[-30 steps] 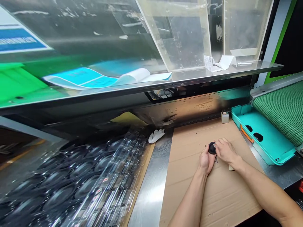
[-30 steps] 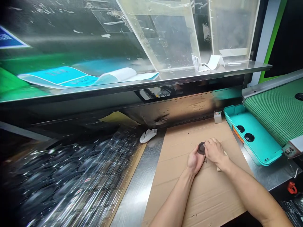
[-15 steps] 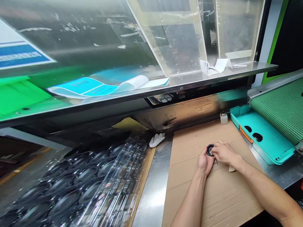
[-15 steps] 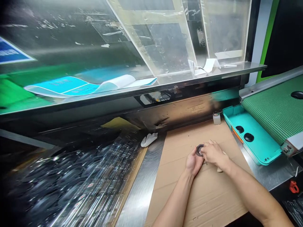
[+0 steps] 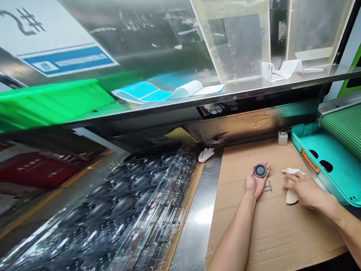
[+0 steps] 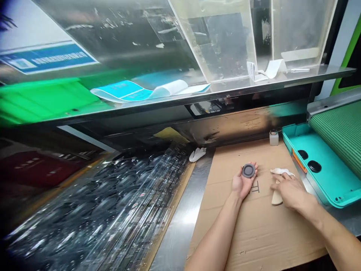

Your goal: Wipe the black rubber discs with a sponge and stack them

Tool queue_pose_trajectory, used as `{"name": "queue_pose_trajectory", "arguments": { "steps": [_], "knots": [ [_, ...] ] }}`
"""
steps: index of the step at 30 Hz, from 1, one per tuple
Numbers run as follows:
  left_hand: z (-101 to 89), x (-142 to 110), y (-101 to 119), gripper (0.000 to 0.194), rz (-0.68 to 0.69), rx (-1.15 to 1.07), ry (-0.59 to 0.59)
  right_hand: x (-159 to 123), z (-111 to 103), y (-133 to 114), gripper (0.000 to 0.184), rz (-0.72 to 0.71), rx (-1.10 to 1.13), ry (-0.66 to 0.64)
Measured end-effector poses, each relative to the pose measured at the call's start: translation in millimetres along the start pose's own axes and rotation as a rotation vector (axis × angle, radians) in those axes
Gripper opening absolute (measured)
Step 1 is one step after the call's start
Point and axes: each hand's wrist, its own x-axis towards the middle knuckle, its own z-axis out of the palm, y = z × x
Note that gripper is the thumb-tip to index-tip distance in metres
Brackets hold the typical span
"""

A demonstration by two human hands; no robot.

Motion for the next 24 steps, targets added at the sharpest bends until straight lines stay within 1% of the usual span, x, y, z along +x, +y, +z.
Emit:
{"name": "queue_pose_trajectory", "arguments": {
  "steps": [3, 7, 9, 11, 12, 13, 15, 17, 20, 22, 24],
  "knots": [
    [-0.9, 1.4, -1.5, 0.037, -0.004, 0.026, -0.019, -6.4, 2.2, 0.5, 0.067, -0.014, 0.04, -0.049],
    [-0.9, -0.7, -1.7, 0.037, -0.006, 0.021, -0.02, -14.7, -1.4, 7.6, 0.07, -0.058, 0.139, -0.113],
    [0.3, -1.8, -1.7, 0.038, -0.013, 0.012, -0.018, -18.3, -3.9, 9.5, 0.062, -0.049, 0.142, -0.102],
    [1.8, -1.7, -2.2, 0.038, -0.021, 0.011, -0.025, -15.8, -5.7, 6.3, 0.048, -0.013, 0.137, -0.028],
    [2.7, -1.4, -2.8, 0.038, -0.024, 0.014, -0.031, -10.8, -5.9, 2.3, 0.044, 0.012, 0.15, 0.025],
    [3.5, -1.1, -3.6, 0.039, -0.023, 0.018, -0.034, -2.9, -5.1, -3.1, 0.044, 0.038, 0.18, 0.089],
    [5.0, -1.4, -5.9, 0.038, -0.003, 0.031, -0.031, 20.7, 0.4, -17.2, 0.049, 0.093, 0.26, 0.231],
    [6.2, -3.4, -8.4, 0.038, 0.032, 0.042, -0.039, 49.7, 11.8, -32.7, 0.053, 0.136, 0.295, 0.35],
    [7.0, -7.8, -9.6, 0.043, 0.039, 0.038, -0.102, 85.2, 36.1, -54.4, 0.047, 0.142, 0.214, 0.412],
    [6.6, -9.2, -8.1, 0.046, 0.011, 0.023, -0.108, 95.8, 51.7, -65.9, 0.043, 0.166, 0.182, 0.415],
    [5.9, -8.7, -6.3, 0.044, 0.002, 0.009, -0.075, 97.9, 61.4, -72.3, 0.044, 0.181, 0.166, 0.405]
  ]
}}
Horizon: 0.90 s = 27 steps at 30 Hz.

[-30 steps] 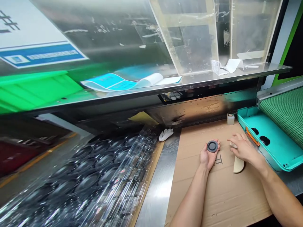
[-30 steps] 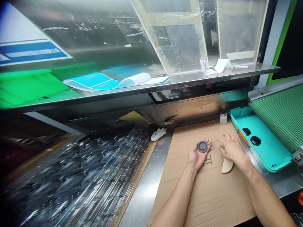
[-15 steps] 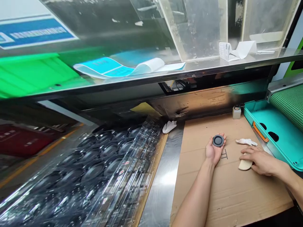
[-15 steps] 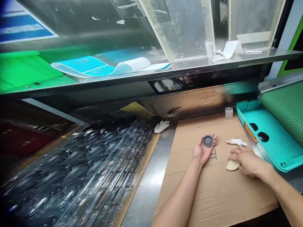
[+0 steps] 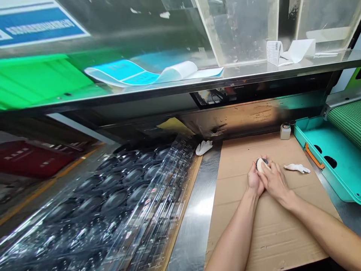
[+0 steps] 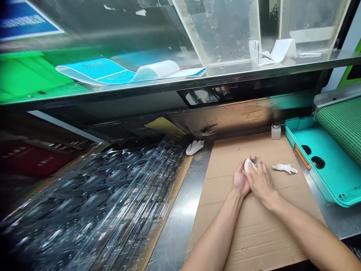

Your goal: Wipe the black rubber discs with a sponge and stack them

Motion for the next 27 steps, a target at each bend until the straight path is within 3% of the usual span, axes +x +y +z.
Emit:
{"name": "queue_pose_trajectory", "arguments": {
  "steps": [6, 9, 13, 16, 17, 20, 23, 25, 27],
  "knots": [
    [-0.4, 2.4, -2.3, 0.039, 0.01, 0.004, 0.006, 2.3, -5.3, 8.0, 0.047, 0.124, -0.068, 0.008],
    [-0.5, 1.4, -3.6, 0.039, -0.011, 0.001, 0.007, 0.5, -5.6, 10.7, 0.045, -0.005, -0.078, 0.025],
    [-0.6, 0.9, -2.2, 0.039, -0.018, -0.007, 0.013, -5.8, -0.5, 7.3, 0.041, 0.087, -0.087, 0.079],
    [0.3, 0.3, -0.2, 0.039, -0.033, -0.012, 0.009, -5.1, 0.7, 9.4, 0.044, -0.073, -0.067, 0.045],
    [0.9, -0.1, 0.2, 0.039, -0.031, -0.011, 0.012, -2.6, -0.6, 13.1, 0.041, -0.041, -0.069, 0.049],
    [3.5, -1.3, 0.6, 0.036, -0.018, -0.018, 0.0, 8.2, -9.9, 31.7, 0.036, 0.117, 0.022, 0.136],
    [4.9, -0.2, 1.1, 0.037, -0.042, -0.014, -0.028, 13.6, -23.5, 47.9, 0.046, 0.175, 0.225, 0.248],
    [4.7, 2.2, 1.9, 0.037, -0.046, -0.002, -0.019, 12.6, -32.2, 52.2, 0.053, 0.172, 0.342, 0.226],
    [4.4, 4.8, 2.3, 0.037, -0.041, 0.008, -0.012, 10.0, -39.8, 53.0, 0.051, 0.126, 0.395, 0.099]
  ]
}}
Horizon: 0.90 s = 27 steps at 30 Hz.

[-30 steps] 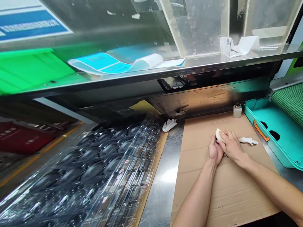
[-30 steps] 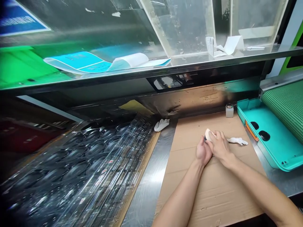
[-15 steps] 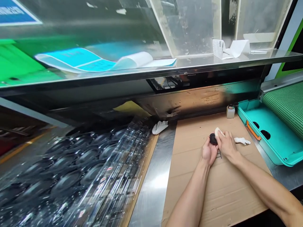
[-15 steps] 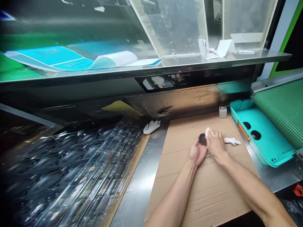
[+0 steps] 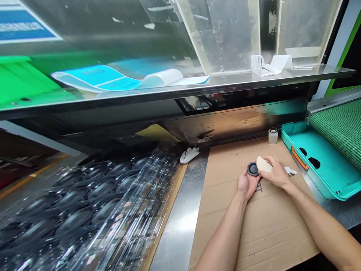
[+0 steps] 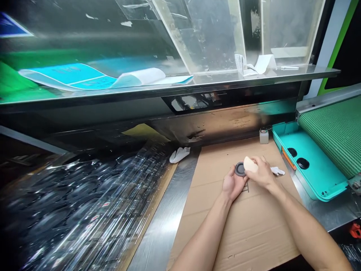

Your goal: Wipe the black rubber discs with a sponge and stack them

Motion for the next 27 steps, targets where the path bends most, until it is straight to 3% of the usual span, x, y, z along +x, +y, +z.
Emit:
{"name": "queue_pose_trajectory", "arguments": {
  "steps": [3, 10, 13, 15, 20, 23, 27],
  "knots": [
    [0.9, 1.1, -1.8, 0.037, 0.009, 0.027, -0.025, -2.7, -7.6, -3.6, 0.046, -0.059, -0.003, -0.202],
    [2.9, -3.8, -8.8, 0.04, 0.041, 0.146, -0.08, 2.8, 5.6, -1.8, 0.024, -0.05, 0.164, -0.194],
    [0.9, -5.6, -8.1, 0.041, 0.037, 0.168, -0.058, 5.3, 8.1, 2.5, 0.02, -0.019, 0.169, -0.324],
    [-0.1, -6.2, -8.3, 0.039, 0.035, 0.169, -0.038, 5.2, 2.6, 1.7, 0.018, -0.01, 0.06, -0.384],
    [-0.8, -0.3, -12.2, 0.036, 0.049, 0.161, 0.003, -1.2, -0.2, -18.0, 0.028, 0.041, -0.295, -0.096],
    [-2.8, 4.0, -11.7, 0.038, 0.029, 0.133, -0.006, -5.2, 13.7, -29.6, 0.031, 0.028, -0.432, -0.164],
    [-6.6, 5.7, -7.7, 0.04, 0.048, 0.112, -0.003, -5.4, 30.5, -34.4, 0.037, 0.148, -0.599, -0.119]
  ]
}}
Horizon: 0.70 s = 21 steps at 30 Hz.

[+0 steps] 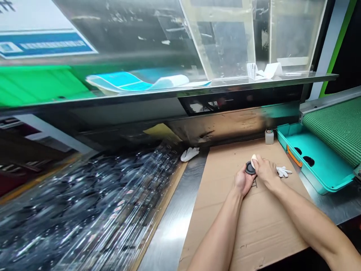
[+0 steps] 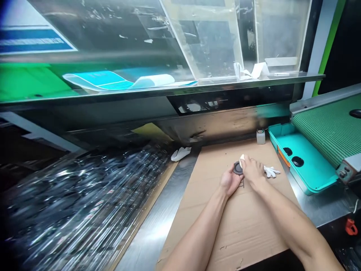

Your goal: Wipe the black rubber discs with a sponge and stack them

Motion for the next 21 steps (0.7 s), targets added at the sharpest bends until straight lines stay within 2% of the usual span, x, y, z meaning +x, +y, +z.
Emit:
{"name": "queue_pose_trajectory", "arguments": {
  "steps": [3, 7, 12, 15, 21],
  "knots": [
    [-2.2, 0.4, 0.7, 0.043, -0.018, -0.007, -0.03, 1.9, 3.5, -1.8, 0.036, -0.048, 0.016, -0.022],
    [-3.5, 1.5, -2.1, 0.038, 0.018, 0.021, 0.001, 5.7, 0.4, 2.1, 0.036, 0.039, 0.026, -0.046],
    [-2.8, 0.0, -2.9, 0.037, 0.019, 0.031, 0.022, 9.7, -4.3, 12.5, 0.033, -0.006, 0.071, -0.06],
    [-1.8, -4.1, -0.3, 0.038, 0.027, 0.035, 0.022, 12.6, -8.4, 27.5, 0.033, 0.095, 0.116, -0.002],
    [-2.5, -10.1, 9.4, 0.04, 0.01, -0.033, 0.012, 9.2, -12.5, 46.5, 0.036, 0.042, 0.292, 0.124]
  ]
}}
